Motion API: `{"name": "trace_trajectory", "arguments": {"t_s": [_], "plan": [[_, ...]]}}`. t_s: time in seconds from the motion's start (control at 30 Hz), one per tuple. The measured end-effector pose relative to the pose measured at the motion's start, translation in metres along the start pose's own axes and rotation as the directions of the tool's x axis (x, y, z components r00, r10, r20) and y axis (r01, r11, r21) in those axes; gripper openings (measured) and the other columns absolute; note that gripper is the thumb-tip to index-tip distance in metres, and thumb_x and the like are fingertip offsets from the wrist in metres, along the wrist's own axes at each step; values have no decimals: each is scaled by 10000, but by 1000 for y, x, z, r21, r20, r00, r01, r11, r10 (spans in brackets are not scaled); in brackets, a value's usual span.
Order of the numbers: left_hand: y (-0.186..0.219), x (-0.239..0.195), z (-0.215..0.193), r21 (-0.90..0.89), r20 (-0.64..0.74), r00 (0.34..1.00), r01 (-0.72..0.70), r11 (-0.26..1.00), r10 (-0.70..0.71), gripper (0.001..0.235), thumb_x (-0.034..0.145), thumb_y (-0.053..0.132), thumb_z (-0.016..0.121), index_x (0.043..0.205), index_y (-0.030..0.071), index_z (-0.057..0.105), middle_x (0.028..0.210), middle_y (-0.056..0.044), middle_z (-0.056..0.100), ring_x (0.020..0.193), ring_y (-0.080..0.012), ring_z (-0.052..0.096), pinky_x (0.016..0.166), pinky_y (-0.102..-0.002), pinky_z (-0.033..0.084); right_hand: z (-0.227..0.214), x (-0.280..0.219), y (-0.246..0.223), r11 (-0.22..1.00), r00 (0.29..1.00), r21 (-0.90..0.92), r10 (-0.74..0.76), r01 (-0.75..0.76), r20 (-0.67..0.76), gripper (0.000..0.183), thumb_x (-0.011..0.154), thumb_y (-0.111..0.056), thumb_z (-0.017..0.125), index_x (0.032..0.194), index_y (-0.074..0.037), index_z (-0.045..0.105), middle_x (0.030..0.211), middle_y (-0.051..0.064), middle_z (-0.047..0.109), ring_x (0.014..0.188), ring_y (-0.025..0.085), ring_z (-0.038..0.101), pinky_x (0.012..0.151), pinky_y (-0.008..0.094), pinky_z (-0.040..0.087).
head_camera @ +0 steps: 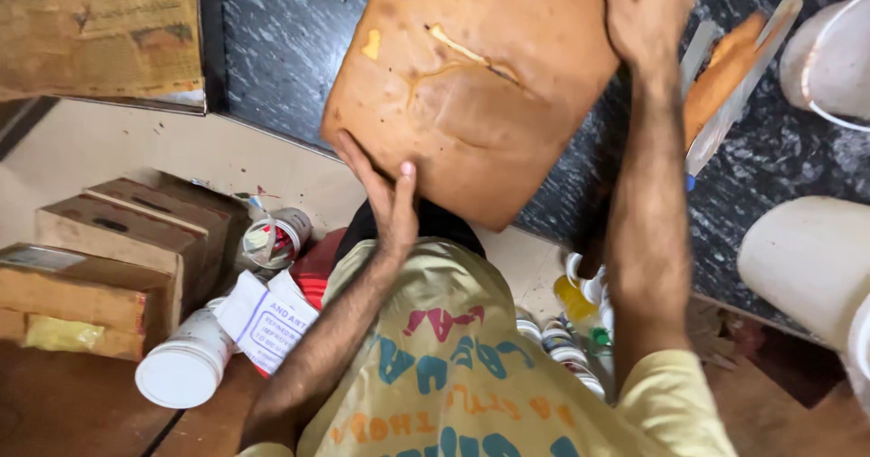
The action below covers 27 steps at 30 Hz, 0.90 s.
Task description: The person flips a cake out of a pan onto a board, removes the lining, and then uses a knife to trim the sides and top of the cake before placing the trimmings into a container.
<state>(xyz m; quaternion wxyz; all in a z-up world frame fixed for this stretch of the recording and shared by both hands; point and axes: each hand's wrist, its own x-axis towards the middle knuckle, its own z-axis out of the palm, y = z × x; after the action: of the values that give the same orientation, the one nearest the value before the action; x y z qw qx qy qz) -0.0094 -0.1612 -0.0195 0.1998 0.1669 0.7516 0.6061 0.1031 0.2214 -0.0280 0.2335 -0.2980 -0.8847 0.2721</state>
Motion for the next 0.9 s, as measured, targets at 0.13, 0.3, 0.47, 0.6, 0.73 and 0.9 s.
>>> {"name": "trace_trajectory", "arguments": {"t_s": [0.13,0.3,0.47,0.6,0.73,0.9], "plan": [[3,71,-18,18,81,991,-111,994,109,887,1068,277,625,1691,35,42,1792,-204,-30,1683,-305,-57,1382,-436,-39,-17,-74,-47,927,922,36,375,-373,-96,339,1082,-274,660,1251,14,716,1147,219,755,1052,298,750,921,396,561],[-12,213,-18,12,462,887,-30,999,21,871,1077,324,702,1682,-8,172,1776,-197,226,1674,-308,222,1383,-372,196,16,-181,-148,702,681,220,711,-677,-175,420,1086,-244,589,1424,4,570,1302,207,708,1203,292,675,1039,383,500],[-44,299,-30,166,719,670,96,981,-187,617,1129,323,711,1553,-41,449,1577,-222,463,1454,-302,410,1245,-346,337,42,-229,-181,480,646,654,764,-584,16,620,1020,-158,679,1535,32,391,1453,212,587,1320,280,561,1128,356,429],[-42,238,-73,-250,687,707,13,968,168,868,1097,136,737,1706,57,124,1746,-123,192,1626,-217,197,1343,-309,185,4,-271,-174,722,708,-86,636,-687,-308,608,980,-85,711,1512,54,452,1395,260,571,1295,397,576,1125,464,454],[-33,191,-77,-236,618,763,-48,971,188,979,994,75,815,1682,83,118,1763,-147,228,1592,-255,253,1342,-357,221,5,-304,-158,567,691,-414,672,-712,-266,710,885,-40,698,1506,105,386,1236,301,497,1145,458,515,988,547,415],[33,185,-62,401,685,707,-569,718,178,977,1011,301,773,1706,79,124,1774,-183,101,1627,-372,75,1369,-489,102,-7,-312,-168,670,654,-26,714,-742,-248,653,844,18,593,1478,52,442,1293,295,542,1204,461,545,1081,525,441]]}}
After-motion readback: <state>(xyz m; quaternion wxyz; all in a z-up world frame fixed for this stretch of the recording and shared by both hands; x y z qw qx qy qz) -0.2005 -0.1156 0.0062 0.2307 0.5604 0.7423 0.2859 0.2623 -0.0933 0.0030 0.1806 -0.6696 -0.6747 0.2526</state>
